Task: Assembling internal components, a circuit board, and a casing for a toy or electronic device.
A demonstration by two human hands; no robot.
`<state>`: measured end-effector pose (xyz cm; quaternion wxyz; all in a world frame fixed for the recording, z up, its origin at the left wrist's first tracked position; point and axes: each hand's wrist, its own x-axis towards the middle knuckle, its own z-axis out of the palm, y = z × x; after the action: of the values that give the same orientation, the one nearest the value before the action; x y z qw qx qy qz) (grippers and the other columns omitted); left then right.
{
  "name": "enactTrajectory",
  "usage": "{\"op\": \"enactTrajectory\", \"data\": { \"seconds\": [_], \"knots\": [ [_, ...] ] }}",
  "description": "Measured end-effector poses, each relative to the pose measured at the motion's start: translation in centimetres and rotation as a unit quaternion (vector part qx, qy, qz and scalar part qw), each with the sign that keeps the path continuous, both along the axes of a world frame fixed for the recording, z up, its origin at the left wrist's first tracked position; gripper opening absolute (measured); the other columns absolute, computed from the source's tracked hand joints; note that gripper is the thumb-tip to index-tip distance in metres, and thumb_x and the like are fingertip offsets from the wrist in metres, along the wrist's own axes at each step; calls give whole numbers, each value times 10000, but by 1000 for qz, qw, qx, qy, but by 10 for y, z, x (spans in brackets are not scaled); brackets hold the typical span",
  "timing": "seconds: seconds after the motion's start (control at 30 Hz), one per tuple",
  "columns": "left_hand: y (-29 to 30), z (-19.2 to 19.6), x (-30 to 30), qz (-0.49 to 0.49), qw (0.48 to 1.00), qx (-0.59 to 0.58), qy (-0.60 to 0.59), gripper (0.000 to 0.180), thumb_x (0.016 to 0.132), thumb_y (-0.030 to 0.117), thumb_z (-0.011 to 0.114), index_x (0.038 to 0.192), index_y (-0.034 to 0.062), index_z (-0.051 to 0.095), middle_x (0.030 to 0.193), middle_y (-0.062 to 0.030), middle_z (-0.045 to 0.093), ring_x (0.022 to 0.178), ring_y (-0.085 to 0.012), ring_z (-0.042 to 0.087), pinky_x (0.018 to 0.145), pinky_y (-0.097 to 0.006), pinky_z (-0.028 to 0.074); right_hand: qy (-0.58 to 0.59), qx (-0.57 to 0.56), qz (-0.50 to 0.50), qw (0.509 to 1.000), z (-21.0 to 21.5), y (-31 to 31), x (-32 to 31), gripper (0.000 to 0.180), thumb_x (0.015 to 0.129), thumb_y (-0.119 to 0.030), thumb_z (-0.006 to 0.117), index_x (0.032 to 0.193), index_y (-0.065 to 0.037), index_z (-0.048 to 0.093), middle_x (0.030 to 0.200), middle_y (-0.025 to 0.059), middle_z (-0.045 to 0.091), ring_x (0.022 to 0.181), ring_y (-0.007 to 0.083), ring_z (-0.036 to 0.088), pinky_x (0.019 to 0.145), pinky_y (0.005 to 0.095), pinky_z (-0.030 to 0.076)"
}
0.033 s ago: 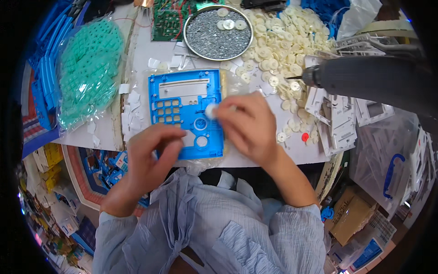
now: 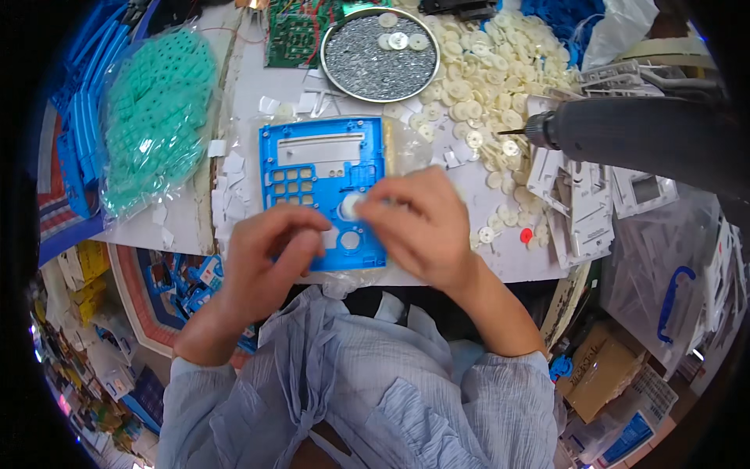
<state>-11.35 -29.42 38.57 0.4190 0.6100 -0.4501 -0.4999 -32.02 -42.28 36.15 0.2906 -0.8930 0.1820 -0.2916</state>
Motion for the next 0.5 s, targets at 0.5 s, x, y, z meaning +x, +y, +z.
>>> {"op": "enactTrajectory", "data": {
  "seconds": [0.5],
  "knots": [
    [5, -14, -14, -25, 973, -137, -182, 178, 954, 121, 696, 1091, 16, 650, 878, -123, 685, 708, -295, 670, 626, -394, 528, 28, 264, -120, 957, 13, 39, 16, 113, 863, -101, 785, 910, -18, 724, 732, 86, 671, 528, 166, 593, 496, 301, 457]
  ]
}}
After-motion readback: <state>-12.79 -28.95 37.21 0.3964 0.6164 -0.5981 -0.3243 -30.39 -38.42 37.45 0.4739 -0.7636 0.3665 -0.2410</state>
